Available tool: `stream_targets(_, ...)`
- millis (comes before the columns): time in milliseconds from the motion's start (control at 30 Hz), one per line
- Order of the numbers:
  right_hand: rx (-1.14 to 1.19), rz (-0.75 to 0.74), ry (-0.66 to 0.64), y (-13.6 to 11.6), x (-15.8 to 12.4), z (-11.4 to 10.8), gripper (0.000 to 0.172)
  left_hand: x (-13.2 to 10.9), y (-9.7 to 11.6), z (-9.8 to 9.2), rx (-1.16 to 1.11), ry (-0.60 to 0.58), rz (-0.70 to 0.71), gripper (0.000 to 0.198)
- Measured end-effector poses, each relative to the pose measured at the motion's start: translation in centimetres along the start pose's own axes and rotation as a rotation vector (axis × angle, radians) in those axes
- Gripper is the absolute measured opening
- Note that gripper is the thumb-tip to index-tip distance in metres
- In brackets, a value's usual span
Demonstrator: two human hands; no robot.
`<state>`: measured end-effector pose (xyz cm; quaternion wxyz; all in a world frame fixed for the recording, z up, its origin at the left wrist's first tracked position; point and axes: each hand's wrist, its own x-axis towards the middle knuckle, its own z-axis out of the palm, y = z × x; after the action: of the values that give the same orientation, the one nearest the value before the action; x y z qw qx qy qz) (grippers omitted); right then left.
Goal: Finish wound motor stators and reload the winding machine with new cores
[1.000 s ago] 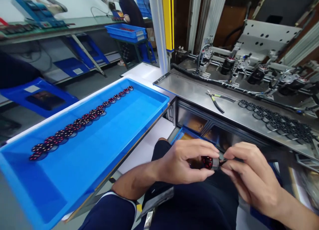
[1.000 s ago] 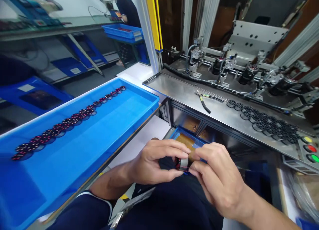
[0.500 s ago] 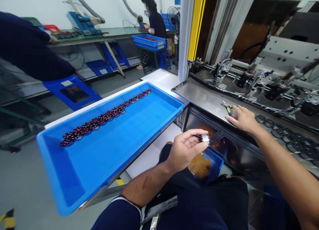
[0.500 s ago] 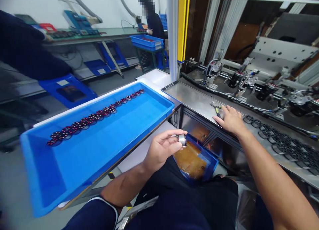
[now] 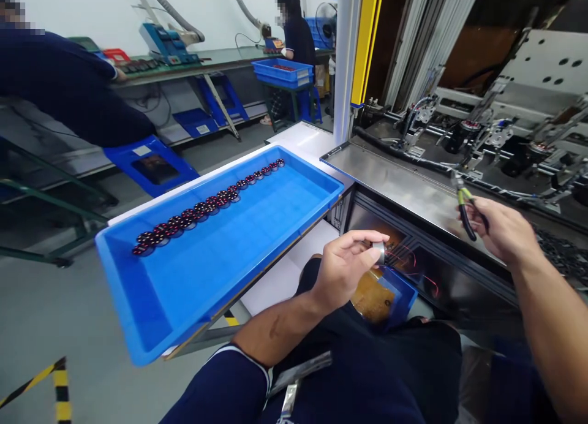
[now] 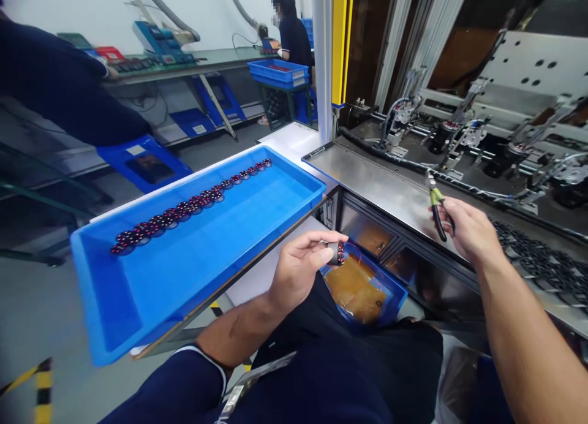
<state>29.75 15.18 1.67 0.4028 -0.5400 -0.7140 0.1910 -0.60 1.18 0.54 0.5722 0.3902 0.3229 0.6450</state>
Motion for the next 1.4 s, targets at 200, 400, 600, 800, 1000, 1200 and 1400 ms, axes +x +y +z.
stream_targets(200,0.522,0.134,-0.182,-5.3,-15.3,1.0,0.053,-0.1,-0.2,1.0,0.035,-0.057,-0.089,0.026)
stream_targets(400,0.339,0.052,-0.035,-8.3,-23.9,4.4,0.055,-0.7,-0.8,3.0,-0.051,-0.216,-0.163,0.041)
stream_targets(600,0.205,-0.082,-0.089,-7.7,-23.7,4.2,0.068,-1.7,-0.8,4.7,0.045,-0.278,-0.113,0.040)
stream_targets(800,0.203,-0.187,-0.119,-8.5,-22.4,4.3,0.072,-2.3,-0.1,4.8,0.088,-0.296,-0.089,0.040)
stream_targets(1000,0.205,-0.192,-0.109,-8.8,-22.3,4.3,0.069,-2.5,-0.2,4.6,0.088,-0.291,-0.107,0.040)
stream_targets(1200,0.149,-0.206,-0.078,-8.8,-22.4,4.1,0.069,-2.3,-0.3,4.5,0.086,-0.285,-0.136,0.040)
stream_targets(1400,0.148,-0.159,-0.079,-8.7,-22.6,4.2,0.065,-2.2,-0.9,4.0,0.046,-0.324,-0.078,0.040)
